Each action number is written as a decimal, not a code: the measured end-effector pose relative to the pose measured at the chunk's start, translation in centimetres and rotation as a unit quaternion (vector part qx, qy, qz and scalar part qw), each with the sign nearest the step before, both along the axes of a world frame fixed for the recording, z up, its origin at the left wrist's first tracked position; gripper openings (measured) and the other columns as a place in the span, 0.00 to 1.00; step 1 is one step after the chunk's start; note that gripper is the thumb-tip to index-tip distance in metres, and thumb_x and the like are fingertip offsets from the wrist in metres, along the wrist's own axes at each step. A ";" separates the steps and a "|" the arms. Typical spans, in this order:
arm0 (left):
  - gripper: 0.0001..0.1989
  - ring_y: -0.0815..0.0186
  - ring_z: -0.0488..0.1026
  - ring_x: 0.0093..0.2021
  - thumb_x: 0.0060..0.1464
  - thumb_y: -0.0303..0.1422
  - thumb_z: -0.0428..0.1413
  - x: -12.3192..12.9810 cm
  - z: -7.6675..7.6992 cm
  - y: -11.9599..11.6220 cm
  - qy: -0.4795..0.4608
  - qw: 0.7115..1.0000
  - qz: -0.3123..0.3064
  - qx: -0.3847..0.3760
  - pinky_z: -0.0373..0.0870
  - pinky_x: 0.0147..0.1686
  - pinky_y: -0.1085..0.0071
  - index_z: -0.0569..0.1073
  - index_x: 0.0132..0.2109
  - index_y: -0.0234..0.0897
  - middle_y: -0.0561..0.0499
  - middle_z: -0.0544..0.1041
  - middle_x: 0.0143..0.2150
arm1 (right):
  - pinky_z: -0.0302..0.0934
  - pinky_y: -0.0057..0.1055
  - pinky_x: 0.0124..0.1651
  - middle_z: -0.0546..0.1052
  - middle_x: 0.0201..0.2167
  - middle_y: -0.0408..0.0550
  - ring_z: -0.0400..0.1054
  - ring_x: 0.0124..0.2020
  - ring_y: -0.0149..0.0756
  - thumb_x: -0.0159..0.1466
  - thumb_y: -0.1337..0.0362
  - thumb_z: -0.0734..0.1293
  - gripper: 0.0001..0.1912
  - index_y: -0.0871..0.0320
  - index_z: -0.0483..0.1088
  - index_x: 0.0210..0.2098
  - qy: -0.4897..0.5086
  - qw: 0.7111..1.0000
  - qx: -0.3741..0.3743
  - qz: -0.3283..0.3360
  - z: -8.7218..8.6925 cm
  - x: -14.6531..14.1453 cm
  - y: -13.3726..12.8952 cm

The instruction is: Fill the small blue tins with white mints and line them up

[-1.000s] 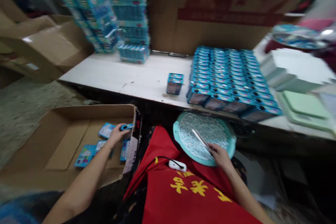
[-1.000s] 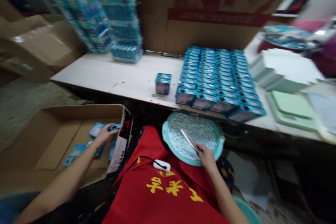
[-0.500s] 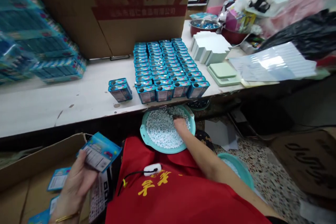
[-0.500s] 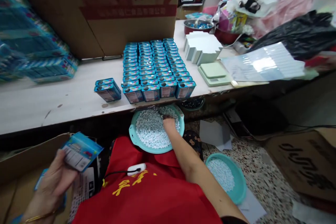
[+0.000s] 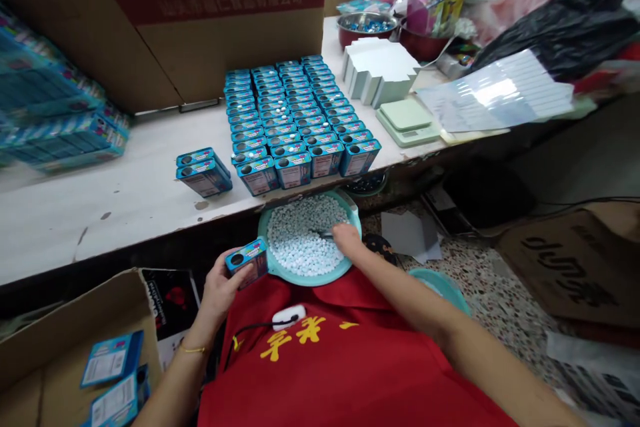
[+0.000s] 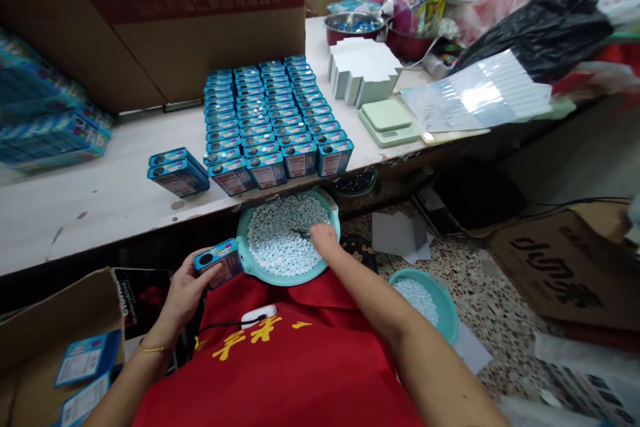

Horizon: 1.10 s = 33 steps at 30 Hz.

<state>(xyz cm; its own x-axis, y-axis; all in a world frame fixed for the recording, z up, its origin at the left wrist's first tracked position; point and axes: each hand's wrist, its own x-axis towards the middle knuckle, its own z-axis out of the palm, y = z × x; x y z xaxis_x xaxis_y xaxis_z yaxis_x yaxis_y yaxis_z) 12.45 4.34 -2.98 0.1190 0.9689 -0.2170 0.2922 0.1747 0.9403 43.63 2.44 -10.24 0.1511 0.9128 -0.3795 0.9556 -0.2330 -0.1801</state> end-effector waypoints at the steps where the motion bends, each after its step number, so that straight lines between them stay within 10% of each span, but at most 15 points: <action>1: 0.25 0.60 0.71 0.45 0.40 0.40 0.62 0.0 -0.2 0.2 0.016 1.000 -0.005 0.011 0.66 0.48 0.62 0.69 0.47 0.37 0.48 0.74 0.44 | 0.59 0.32 0.41 0.76 0.38 0.58 0.68 0.42 0.41 0.61 0.73 0.54 0.18 0.63 0.74 0.38 0.016 1.000 -0.003 -0.013 -0.8 -1.0 0.3; 7: 0.25 0.61 0.71 0.43 0.41 0.41 0.60 -0.1 -1.7 0.8 0.038 0.999 -0.004 0.037 0.66 0.48 0.63 0.69 0.47 0.37 0.48 0.74 0.43 | 0.60 0.27 0.44 0.76 0.44 0.48 0.68 0.46 0.37 0.61 0.67 0.58 0.16 0.55 0.74 0.44 0.136 0.989 0.001 -0.050 -3.9 -3.7 1.5; 12: 0.25 0.62 0.71 0.43 0.42 0.41 0.60 0.6 -1.8 1.4 0.041 0.997 -0.025 0.053 0.67 0.46 0.64 0.68 0.47 0.37 0.48 0.74 0.43 | 0.61 0.23 0.41 0.78 0.39 0.43 0.71 0.40 0.32 0.59 0.68 0.61 0.16 0.56 0.74 0.44 0.218 0.974 0.013 -0.054 -3.0 -2.2 1.7; 24: 0.19 0.62 0.71 0.41 0.45 0.36 0.57 7.0 -3.0 2.6 0.099 0.977 -0.121 0.147 0.66 0.43 0.67 0.69 0.46 0.38 0.49 0.74 0.41 | 0.60 0.26 0.41 0.78 0.40 0.42 0.69 0.44 0.36 0.58 0.67 0.60 0.16 0.48 0.75 0.41 0.127 0.986 0.067 0.088 12.1 -0.1 1.8; 33: 0.18 0.61 0.70 0.44 0.47 0.33 0.56 7.8 -3.9 2.2 0.144 0.961 -0.147 0.184 0.64 0.46 0.64 0.68 0.47 0.39 0.47 0.74 0.44 | 0.61 0.33 0.43 0.76 0.41 0.58 0.70 0.44 0.42 0.59 0.70 0.57 0.17 0.59 0.73 0.42 -0.071 0.977 -0.009 0.200 17.7 -4.9 1.8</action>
